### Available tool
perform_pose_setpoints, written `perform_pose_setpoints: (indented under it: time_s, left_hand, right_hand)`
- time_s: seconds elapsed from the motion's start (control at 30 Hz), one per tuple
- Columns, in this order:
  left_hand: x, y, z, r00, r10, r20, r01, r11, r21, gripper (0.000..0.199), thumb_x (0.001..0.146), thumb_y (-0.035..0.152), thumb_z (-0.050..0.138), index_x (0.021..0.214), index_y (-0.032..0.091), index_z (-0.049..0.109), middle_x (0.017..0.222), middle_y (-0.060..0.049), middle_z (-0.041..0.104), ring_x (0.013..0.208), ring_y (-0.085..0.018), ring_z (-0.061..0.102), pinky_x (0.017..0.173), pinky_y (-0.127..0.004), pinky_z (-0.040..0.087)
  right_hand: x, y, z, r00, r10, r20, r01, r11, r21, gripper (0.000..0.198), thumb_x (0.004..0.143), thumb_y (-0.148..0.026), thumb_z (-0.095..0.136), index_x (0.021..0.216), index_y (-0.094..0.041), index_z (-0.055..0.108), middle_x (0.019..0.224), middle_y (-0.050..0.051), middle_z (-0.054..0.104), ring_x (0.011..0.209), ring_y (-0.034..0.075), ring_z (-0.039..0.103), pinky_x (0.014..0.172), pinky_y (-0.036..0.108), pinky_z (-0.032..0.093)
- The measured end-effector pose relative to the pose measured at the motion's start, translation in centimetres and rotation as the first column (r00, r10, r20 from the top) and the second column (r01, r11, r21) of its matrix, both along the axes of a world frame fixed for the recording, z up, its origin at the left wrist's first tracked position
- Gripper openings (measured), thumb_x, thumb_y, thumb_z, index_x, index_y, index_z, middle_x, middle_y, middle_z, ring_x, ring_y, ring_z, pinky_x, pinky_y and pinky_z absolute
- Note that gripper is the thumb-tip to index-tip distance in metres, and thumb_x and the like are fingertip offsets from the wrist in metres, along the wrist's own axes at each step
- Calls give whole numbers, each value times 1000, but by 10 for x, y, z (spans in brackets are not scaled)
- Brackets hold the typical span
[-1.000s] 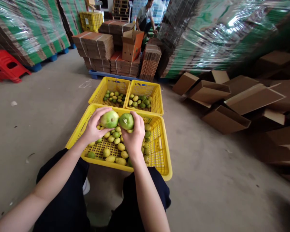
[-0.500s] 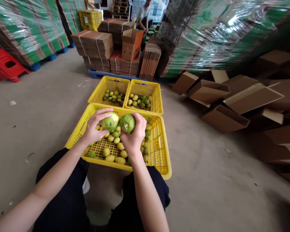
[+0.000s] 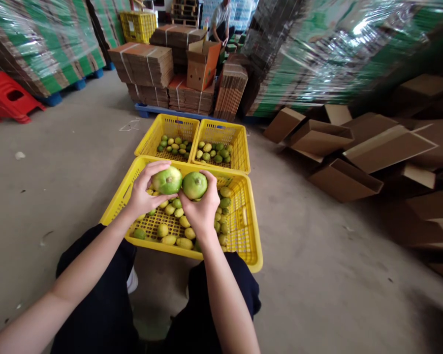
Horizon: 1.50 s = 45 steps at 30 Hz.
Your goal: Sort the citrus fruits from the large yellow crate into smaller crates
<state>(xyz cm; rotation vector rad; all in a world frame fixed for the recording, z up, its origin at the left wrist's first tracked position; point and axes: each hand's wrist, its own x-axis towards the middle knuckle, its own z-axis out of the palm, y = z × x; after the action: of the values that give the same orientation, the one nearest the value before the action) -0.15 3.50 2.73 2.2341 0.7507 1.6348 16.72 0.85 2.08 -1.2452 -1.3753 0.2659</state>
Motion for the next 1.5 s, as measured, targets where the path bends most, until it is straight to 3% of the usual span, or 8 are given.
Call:
perform_pose_setpoints:
  time_s: [0.23,0.5,0.63,0.93,1.03,1.17,1.33,1.5]
  left_hand:
    - [-6,-1,5,996,46,-71,-50,997,-63,64,78,28,84,134,26,53,128,-10,63,122,-27,61,104,-45,53]
    - [-7,-1,2,988,108,-111,-122,984,-130,65,74,32,86,129,24,53,119,-8,62,110,-26,63,98,-43,55]
    - [-8,1,-1,988,48,-146,-71,986,-150,61,80,36,81,134,27,54,117,-8,59,112,-26,61,99,-44,53]
    - [-10,4,-3,991,-23,-133,-29,926,-376,55,84,46,76,131,28,55,123,-9,61,115,-28,61,101,-47,52]
    - [-7,4,-3,997,-71,-2,58,838,-542,50,84,51,73,125,28,56,123,-8,64,108,-27,65,90,-44,58]
    - [-1,6,-6,963,-91,254,254,622,-740,49,82,60,71,116,28,54,110,-6,67,87,-23,70,65,-36,63]
    - [3,9,-10,937,-37,348,338,349,-874,56,88,74,52,112,24,58,81,-6,71,60,-20,69,55,-36,60]
    - [3,12,-12,945,-28,325,320,280,-905,67,90,78,39,116,22,65,67,-6,69,51,-20,66,52,-37,58]
  right_hand:
    - [1,0,-1,999,25,22,-23,995,-96,51,64,-35,79,105,-25,51,92,3,70,80,24,69,75,42,59]
    - [5,2,-1,989,76,128,-67,995,-73,50,70,-38,77,112,-25,53,101,6,72,88,26,70,80,44,59]
    - [5,1,-2,977,123,176,-117,992,-44,55,73,-33,74,123,-26,52,118,10,70,103,28,69,91,46,57]
    - [7,1,2,980,187,65,-176,973,-148,51,69,-31,77,117,-25,59,114,8,71,102,28,69,94,48,55]
    - [7,1,8,972,224,-66,-233,947,-219,48,68,-34,78,112,-24,60,107,4,70,94,25,68,88,43,56]
    - [7,1,14,930,234,-285,-314,906,-282,47,61,-34,82,102,-26,61,94,-2,66,80,19,63,72,35,56]
    - [5,3,16,694,207,-690,-560,757,-336,43,65,-33,78,102,-27,58,79,-5,63,54,13,57,39,22,39]
    - [4,9,15,438,97,-894,-706,652,-275,45,63,-37,77,100,-25,54,69,-5,62,40,12,52,30,22,30]
